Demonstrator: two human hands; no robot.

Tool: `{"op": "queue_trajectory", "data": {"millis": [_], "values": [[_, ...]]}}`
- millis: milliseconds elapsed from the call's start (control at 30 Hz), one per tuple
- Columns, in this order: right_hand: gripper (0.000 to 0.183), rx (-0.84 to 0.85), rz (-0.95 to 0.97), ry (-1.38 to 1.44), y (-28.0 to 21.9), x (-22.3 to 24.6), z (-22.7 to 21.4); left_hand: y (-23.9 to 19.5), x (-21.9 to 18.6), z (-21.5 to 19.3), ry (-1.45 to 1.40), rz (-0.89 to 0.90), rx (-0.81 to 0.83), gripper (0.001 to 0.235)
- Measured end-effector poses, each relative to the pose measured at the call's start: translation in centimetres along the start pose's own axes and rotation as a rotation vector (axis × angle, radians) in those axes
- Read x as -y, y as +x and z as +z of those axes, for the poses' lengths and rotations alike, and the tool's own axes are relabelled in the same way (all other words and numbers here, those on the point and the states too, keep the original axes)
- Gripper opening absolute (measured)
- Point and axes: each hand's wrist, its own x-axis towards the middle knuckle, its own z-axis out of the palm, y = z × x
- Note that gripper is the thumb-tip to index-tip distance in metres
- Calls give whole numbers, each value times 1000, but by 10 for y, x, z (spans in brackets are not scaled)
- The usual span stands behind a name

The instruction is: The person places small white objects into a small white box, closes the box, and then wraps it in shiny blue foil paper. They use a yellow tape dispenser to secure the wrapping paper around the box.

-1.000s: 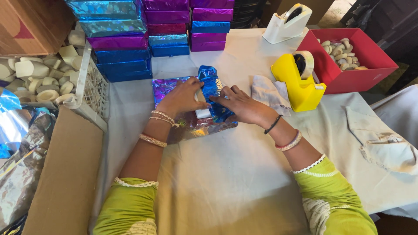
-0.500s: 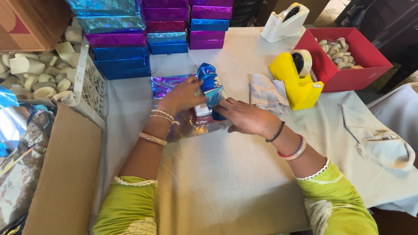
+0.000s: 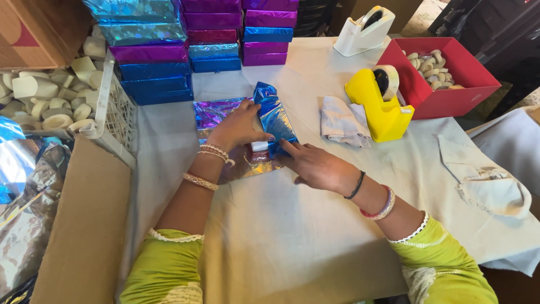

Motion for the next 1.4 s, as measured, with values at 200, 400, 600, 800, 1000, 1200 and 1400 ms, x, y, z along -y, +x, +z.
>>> {"op": "queue_trajectory", "data": {"millis": [200,400,600,800,1000,1200,1400], "values": [[50,-270,203,13,7,-2,-6,2,4,4,-27,-19,26,115],[20,-319,140,82,12,-43,38,1,0,0,-16,-54,56,117],[8,-310,121,222,9,-47,32,2,3,1,-12,-45,64,118],[8,-278,159,347,3,-55,30,1,5,2,-41,3,65,115],[13,-340,313,403,-45,-110,21,7,11,6,-1,-9,77,116],[10,-877,664,114,-134,-182,3,-1,-2,-5,-22,-30,91,114],[15,-793,857,63,-154,-240,34,-1,-8,-8,5,-88,109,116]]}}
